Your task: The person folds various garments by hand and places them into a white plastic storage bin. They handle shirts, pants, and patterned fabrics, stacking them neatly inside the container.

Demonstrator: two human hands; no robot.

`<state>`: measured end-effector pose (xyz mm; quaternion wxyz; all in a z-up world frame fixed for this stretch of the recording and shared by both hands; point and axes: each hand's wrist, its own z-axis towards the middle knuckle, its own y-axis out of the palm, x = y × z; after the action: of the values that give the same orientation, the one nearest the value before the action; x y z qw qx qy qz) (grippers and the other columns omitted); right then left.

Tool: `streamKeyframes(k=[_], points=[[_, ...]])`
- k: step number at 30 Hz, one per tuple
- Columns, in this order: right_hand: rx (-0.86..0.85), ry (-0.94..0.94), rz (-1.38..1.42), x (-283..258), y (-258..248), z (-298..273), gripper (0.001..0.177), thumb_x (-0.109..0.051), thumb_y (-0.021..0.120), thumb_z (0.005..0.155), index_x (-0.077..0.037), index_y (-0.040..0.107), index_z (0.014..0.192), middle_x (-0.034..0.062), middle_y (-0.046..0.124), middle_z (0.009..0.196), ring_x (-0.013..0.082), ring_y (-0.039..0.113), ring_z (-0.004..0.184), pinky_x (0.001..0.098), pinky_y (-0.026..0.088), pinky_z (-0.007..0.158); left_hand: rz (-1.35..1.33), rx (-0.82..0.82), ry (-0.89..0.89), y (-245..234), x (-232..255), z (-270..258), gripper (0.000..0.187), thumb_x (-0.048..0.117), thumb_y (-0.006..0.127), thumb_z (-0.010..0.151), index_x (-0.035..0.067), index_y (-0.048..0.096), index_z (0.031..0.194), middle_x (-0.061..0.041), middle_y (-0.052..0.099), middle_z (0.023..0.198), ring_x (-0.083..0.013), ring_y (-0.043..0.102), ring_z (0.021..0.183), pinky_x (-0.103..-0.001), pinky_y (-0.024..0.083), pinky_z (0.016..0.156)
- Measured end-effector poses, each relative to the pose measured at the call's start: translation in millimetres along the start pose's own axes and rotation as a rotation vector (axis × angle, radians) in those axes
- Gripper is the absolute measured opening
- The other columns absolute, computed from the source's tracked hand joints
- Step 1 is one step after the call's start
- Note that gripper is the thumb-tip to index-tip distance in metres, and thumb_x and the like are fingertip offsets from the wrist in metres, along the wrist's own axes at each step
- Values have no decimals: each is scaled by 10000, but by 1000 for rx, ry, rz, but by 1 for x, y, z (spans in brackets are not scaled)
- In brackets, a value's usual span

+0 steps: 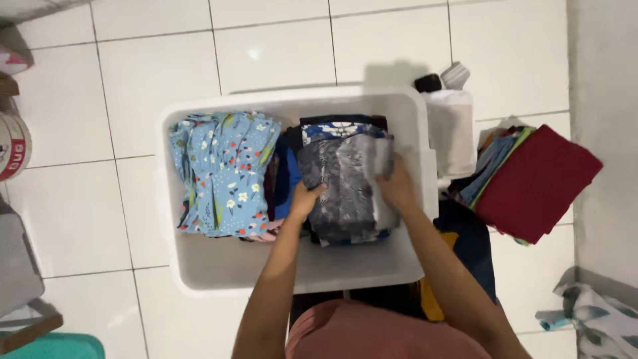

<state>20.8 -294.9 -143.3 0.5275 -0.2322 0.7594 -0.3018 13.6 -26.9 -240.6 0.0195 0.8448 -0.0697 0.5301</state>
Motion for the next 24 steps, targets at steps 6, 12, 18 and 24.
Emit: streamKeyframes(k=[6,12,18,24], points=[[-46,221,-171,-9,18,-4,746,-37,524,939,-108,328,1656,253,547,1471,449,580,1300,504,490,1085,22,112,-36,14,-48,7,425,167,794,861,-21,668,1221,-126,765,1111,-215,700,996,-324,529,912],[55,-336,-674,-17,57,-11,671,-233,677,866,-201,502,1513,193,275,1677,449,277,1538,634,281,1205,686,458,378,31,-13,-5,930,225,799,832,-17,289,1571,-261,311,1612,-430,312,1488,-531,239,1216],[39,-256,-366,37,90,3,769,-461,720,866,-217,466,1550,167,203,1698,568,152,1508,740,181,1162,1062,-159,408,50,20,9,1249,640,862,586,195,288,1603,-194,134,1692,-446,112,1554,-792,62,1121],[12,-341,-377,88,129,22,862,-518,730,836,-200,406,1569,231,118,1690,635,55,1481,794,100,1146,1135,-245,263,42,9,52,1451,750,882,361,292,282,1599,-138,119,1706,-436,69,1556,-840,22,1101]])
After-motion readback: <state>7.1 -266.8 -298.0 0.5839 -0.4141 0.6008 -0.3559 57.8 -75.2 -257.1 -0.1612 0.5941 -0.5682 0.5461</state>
